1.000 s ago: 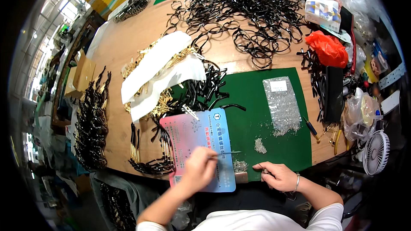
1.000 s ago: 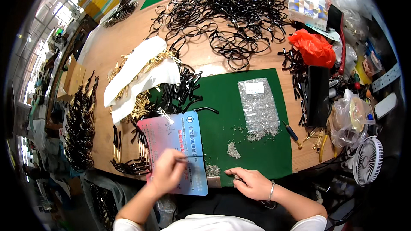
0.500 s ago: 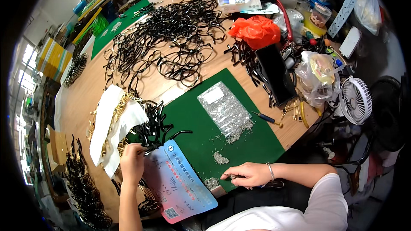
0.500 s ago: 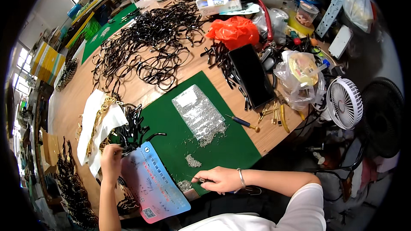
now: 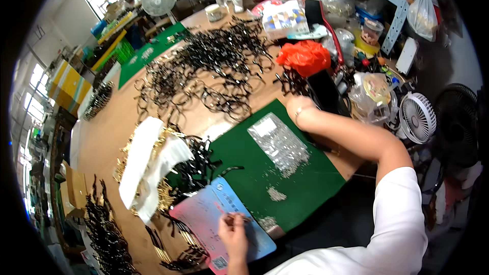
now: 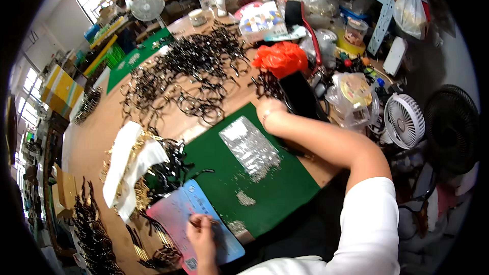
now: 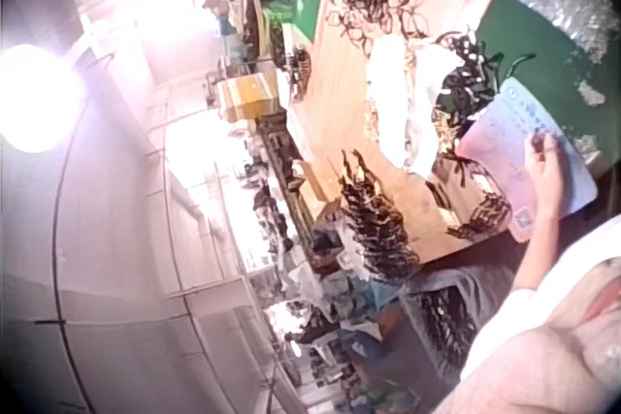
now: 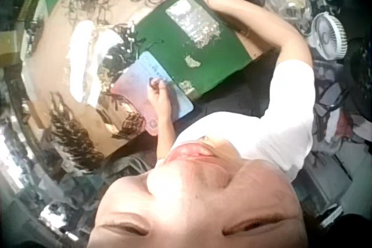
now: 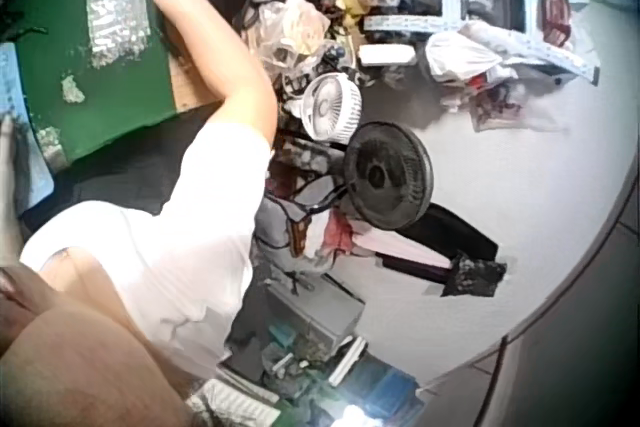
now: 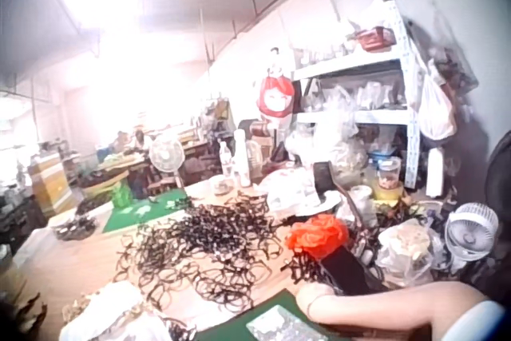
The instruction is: The person assembles eyeglasses by attaching temple arms to frames using a screwdriver. They repeatedly pick up frames and temples, align them, and tighten screws on a green work mat in a workshop setting.
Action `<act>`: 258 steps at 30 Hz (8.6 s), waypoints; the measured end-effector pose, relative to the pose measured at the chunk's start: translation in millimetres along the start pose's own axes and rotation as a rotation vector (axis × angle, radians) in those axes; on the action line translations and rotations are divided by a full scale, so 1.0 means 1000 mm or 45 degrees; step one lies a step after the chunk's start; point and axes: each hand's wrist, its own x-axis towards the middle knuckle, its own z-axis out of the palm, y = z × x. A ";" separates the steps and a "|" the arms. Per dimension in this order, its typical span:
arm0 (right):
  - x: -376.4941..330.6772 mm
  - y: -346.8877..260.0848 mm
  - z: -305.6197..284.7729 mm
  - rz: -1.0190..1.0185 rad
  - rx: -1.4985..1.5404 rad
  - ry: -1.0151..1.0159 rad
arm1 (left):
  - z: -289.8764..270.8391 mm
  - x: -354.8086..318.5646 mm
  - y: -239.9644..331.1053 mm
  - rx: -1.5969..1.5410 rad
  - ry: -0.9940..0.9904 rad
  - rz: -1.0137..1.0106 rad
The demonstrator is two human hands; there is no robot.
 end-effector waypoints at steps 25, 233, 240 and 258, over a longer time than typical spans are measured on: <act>-0.192 -0.024 -0.050 -0.569 1.365 -1.037 | -0.011 -0.012 0.006 -0.197 -0.166 0.042; -0.180 -0.048 0.007 -1.025 0.946 -0.709 | -0.032 -0.011 -0.017 0.834 -0.016 0.780; 0.007 -0.105 -0.059 -0.620 0.363 0.253 | -0.031 -0.012 -0.019 0.750 0.050 0.632; -0.121 -0.050 -0.071 -1.091 1.328 -0.772 | -0.043 -0.012 -0.008 0.674 0.054 0.473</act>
